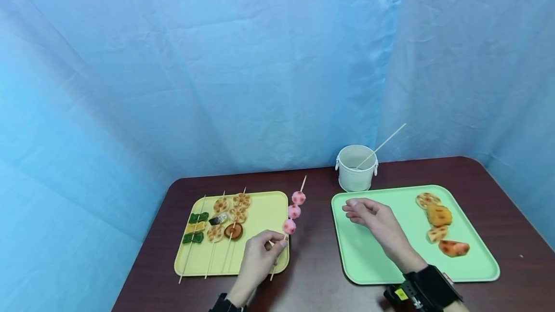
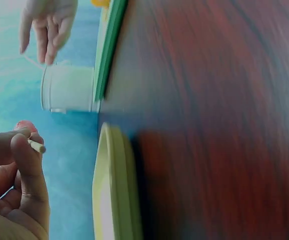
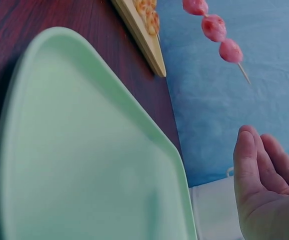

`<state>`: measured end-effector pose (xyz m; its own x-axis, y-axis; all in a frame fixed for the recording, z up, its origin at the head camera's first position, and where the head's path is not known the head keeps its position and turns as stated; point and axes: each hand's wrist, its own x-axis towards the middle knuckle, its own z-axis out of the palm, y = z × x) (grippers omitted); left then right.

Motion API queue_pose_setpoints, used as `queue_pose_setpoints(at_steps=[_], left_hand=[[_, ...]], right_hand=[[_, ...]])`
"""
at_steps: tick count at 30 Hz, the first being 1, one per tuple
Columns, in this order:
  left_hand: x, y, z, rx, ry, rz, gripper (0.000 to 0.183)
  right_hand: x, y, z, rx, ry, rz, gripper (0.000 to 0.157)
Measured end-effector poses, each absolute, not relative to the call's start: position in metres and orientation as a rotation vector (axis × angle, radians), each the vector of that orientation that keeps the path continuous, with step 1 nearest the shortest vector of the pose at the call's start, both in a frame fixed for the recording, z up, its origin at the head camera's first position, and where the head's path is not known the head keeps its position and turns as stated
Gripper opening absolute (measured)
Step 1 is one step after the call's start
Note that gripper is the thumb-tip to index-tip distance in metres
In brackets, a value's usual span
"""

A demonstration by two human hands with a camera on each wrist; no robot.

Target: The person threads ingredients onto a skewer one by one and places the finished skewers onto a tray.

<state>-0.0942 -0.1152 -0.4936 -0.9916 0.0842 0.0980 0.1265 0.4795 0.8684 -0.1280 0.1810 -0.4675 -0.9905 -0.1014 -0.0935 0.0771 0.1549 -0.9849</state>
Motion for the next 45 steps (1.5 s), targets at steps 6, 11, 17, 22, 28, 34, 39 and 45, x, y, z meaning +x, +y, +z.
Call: queue_pose_setpoints(at_steps=[6, 11, 17, 22, 28, 34, 39, 45], left_hand=[[-0.095, -0.134, -0.496, -0.166, -2.692, -1.406, 0.004], [-0.097, -0.150, -0.500, -0.140, -2.715, -1.259, 0.007], [-0.099, -0.167, -0.503, -0.108, -2.719, -1.013, 0.005], [-0.102, -0.174, -0.501, -0.085, -2.769, -0.934, 0.004], [-0.104, -0.175, -0.501, -0.082, -2.837, -0.889, 0.004], [-0.108, -0.175, -0.501, -0.087, -2.853, -0.878, 0.004], [-0.109, -0.176, -0.505, -0.072, -2.878, -0.876, 0.005], [-0.109, -0.178, -0.509, -0.070, -2.908, -0.858, 0.007]], right_hand=[[-0.125, 0.180, -0.465, -0.029, 2.325, -1.889, 0.062], [-0.123, 0.182, -0.464, -0.011, 2.393, -1.817, 0.059], [-0.124, 0.181, -0.465, 0.001, 2.430, -1.769, 0.060], [-0.124, 0.180, -0.466, 0.008, 2.440, -1.747, 0.061], [-0.124, 0.179, -0.468, -0.007, 2.408, -1.774, 0.061], [-0.124, 0.179, -0.469, -0.013, 2.380, -1.790, 0.061], [-0.124, 0.181, -0.470, -0.016, 2.371, -1.784, 0.061], [-0.123, 0.181, -0.470, -0.010, 2.358, -1.772, 0.060]])
